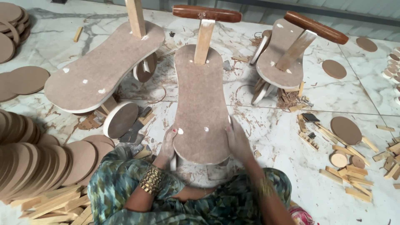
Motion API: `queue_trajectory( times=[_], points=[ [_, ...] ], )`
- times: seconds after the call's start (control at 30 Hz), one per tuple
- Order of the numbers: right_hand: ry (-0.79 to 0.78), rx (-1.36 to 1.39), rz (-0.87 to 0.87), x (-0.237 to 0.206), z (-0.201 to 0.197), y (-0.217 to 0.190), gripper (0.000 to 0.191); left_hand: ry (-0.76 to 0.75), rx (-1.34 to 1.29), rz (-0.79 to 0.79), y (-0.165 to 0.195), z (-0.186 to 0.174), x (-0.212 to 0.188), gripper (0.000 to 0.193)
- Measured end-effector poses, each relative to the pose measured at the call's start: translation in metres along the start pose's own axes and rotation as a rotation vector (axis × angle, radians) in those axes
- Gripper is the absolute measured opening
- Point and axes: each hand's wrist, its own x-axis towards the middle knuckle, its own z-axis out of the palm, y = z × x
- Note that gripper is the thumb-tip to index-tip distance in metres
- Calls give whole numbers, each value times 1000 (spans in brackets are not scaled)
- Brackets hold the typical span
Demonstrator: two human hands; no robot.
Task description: The person sits on the floor assembling wooden ride-on toys. They sand the seat boards with a sanding block, fit wooden handlebars onto the steering posts, and adjust the wheels on the toy bodies.
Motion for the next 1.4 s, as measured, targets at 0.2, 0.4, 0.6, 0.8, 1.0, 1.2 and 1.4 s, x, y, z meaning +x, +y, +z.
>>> queue_trajectory(
  times=[0.2,0.4,0.6,0.8,1.0,1.2,1.4],
  points=[
    [84,-89,-26,-39,6,10,57,-70,4,34,-6,-6,-1,60],
    [-184,-92,147,98,16,23,53,-162,-71,74,-1,-5,6,62],
    [-95,-281,13,73,22,29,51,-81,16,129,-4,-1,9,60],
    [-77,-504,-83,85,26,32,62,-90,546,45,31,2,37,62],
    [-59,-564,-190,115,22,-5,59,50,1296,468,66,41,131,68],
    [-407,-550,-257,94,20,-29,79,150,1360,320,60,60,158,72],
    [-258,-809,-104,238,36,-49,81,155,1371,291,55,52,159,66]
  ],
)
